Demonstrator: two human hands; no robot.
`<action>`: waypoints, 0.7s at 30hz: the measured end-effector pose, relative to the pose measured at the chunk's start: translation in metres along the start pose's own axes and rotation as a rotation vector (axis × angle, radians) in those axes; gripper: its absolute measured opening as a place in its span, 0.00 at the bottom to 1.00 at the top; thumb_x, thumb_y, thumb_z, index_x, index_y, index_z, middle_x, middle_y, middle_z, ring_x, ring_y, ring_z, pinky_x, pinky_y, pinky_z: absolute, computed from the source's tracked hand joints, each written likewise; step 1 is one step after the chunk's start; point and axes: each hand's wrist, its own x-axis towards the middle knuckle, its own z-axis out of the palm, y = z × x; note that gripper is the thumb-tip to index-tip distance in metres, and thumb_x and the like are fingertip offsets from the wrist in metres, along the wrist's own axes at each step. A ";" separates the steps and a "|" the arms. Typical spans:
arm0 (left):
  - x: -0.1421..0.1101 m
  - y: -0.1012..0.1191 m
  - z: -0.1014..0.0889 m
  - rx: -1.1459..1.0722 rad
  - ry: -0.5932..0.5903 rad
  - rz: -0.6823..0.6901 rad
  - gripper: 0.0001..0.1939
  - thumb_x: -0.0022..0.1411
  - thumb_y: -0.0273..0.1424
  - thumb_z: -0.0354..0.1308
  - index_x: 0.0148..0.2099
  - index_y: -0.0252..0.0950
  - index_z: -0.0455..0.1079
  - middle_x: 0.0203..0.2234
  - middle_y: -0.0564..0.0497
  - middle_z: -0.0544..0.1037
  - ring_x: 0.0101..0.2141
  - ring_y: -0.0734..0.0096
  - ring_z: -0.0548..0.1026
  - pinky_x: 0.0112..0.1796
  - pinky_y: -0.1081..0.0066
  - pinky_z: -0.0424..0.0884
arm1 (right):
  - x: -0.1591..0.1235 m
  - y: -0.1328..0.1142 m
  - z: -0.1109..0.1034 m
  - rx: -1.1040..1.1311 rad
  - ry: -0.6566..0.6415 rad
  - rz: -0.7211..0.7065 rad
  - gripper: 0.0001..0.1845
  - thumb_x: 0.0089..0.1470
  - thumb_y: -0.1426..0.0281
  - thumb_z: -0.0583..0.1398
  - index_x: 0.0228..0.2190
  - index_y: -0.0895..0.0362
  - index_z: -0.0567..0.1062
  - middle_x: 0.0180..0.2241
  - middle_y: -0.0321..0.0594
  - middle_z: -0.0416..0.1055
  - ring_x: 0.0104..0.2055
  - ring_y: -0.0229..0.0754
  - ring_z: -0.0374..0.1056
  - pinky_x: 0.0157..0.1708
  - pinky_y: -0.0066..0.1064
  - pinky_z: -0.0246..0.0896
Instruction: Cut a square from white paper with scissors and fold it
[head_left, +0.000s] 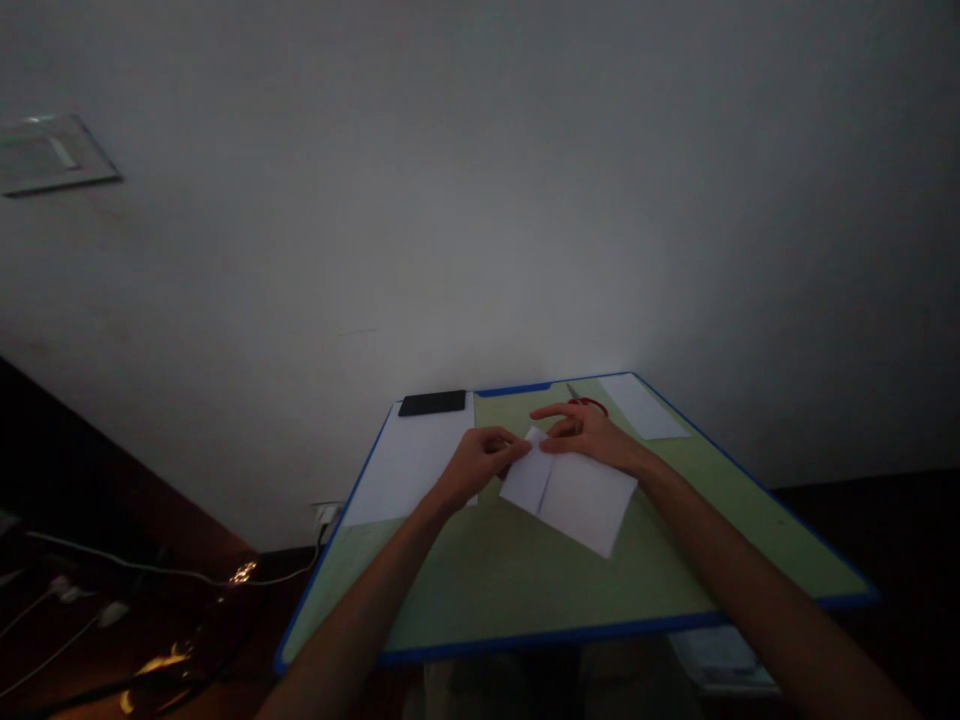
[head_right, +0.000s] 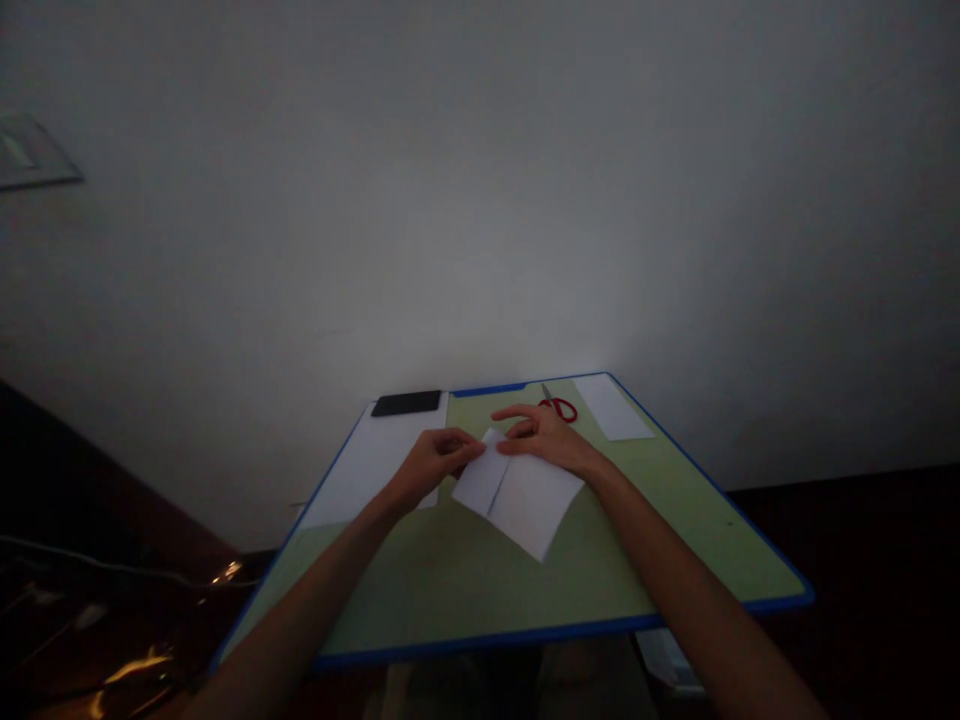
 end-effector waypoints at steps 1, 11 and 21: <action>0.000 0.000 0.000 0.007 -0.016 0.002 0.18 0.54 0.44 0.67 0.33 0.32 0.77 0.20 0.50 0.76 0.21 0.73 0.71 0.24 0.74 0.64 | -0.001 -0.002 0.001 -0.009 -0.026 0.005 0.34 0.42 0.66 0.71 0.52 0.56 0.73 0.31 0.39 0.78 0.28 0.39 0.71 0.26 0.28 0.60; 0.002 -0.001 0.000 0.027 -0.018 0.016 0.18 0.51 0.43 0.70 0.27 0.33 0.74 0.18 0.51 0.75 0.20 0.73 0.71 0.22 0.75 0.63 | -0.001 0.001 0.002 -0.016 -0.077 -0.031 0.34 0.42 0.66 0.71 0.52 0.55 0.72 0.31 0.38 0.78 0.29 0.39 0.71 0.27 0.28 0.60; -0.001 0.002 0.001 -0.075 -0.099 0.014 0.17 0.53 0.43 0.69 0.30 0.32 0.73 0.21 0.50 0.75 0.23 0.73 0.73 0.25 0.75 0.68 | -0.004 -0.003 0.006 -0.033 -0.127 -0.055 0.35 0.42 0.67 0.71 0.54 0.55 0.71 0.28 0.34 0.76 0.29 0.38 0.70 0.29 0.28 0.58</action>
